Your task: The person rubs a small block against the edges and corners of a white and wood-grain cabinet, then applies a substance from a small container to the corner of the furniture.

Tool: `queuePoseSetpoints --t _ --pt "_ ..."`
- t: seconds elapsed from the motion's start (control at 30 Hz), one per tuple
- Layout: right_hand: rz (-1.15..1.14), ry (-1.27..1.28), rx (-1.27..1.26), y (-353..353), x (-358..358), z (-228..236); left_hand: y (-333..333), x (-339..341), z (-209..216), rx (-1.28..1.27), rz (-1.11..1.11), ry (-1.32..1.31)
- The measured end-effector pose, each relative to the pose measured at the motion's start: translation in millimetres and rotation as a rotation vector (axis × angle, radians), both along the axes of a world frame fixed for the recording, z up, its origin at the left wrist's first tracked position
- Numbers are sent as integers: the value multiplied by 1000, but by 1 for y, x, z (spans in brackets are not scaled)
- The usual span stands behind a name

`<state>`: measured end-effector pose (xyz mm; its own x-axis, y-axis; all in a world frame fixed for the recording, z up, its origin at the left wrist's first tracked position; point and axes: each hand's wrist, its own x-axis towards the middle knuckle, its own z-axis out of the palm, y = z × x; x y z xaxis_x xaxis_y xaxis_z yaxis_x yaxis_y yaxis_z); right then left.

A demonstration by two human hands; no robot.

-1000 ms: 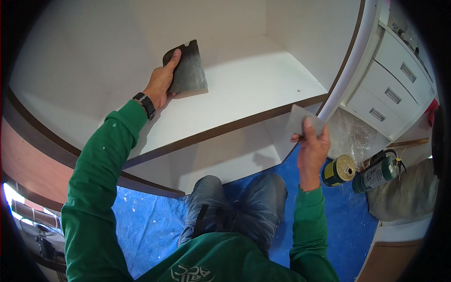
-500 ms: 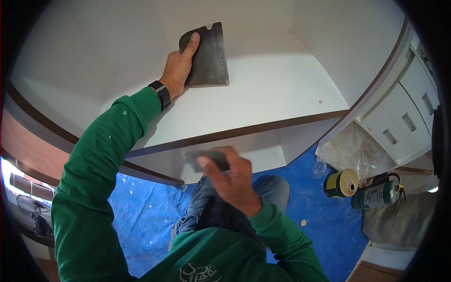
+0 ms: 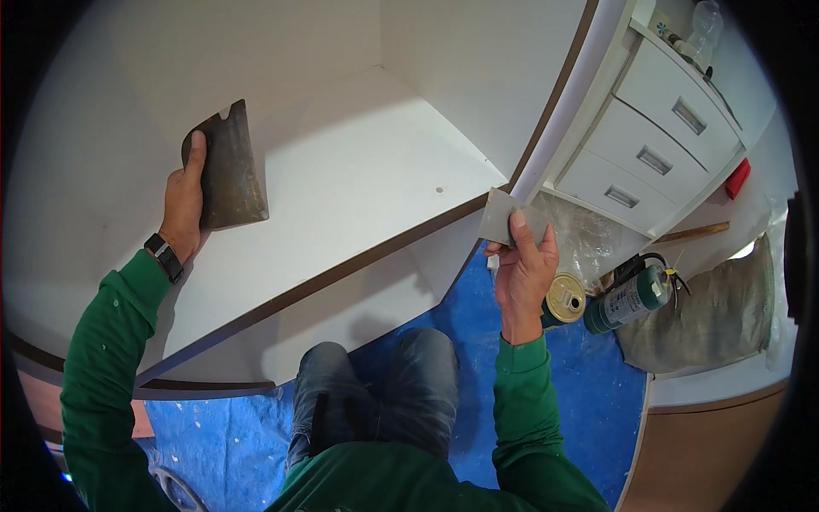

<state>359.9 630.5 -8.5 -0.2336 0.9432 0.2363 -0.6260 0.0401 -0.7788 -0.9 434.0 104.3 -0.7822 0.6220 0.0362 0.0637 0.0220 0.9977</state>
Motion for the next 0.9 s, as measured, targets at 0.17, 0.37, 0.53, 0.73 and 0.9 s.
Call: queuePoseSetpoints --t 0.17,0.37,0.53,0.73,0.9 --pt "161 -302 90 -51 -26 -6 0 0 -2 5 -14 -2" --pt "284 -58 67 -61 -26 -12 -5 -8 -1 -34 -26 54" --pt "16 173 -68 11 -8 -32 -4 -6 -2 -26 -38 54" --pt "-23 226 -71 32 -7 -46 1 2 0 -50 -4 81" --pt "-55 183 -32 6 -25 -44 -3 0 1 -54 -17 92"
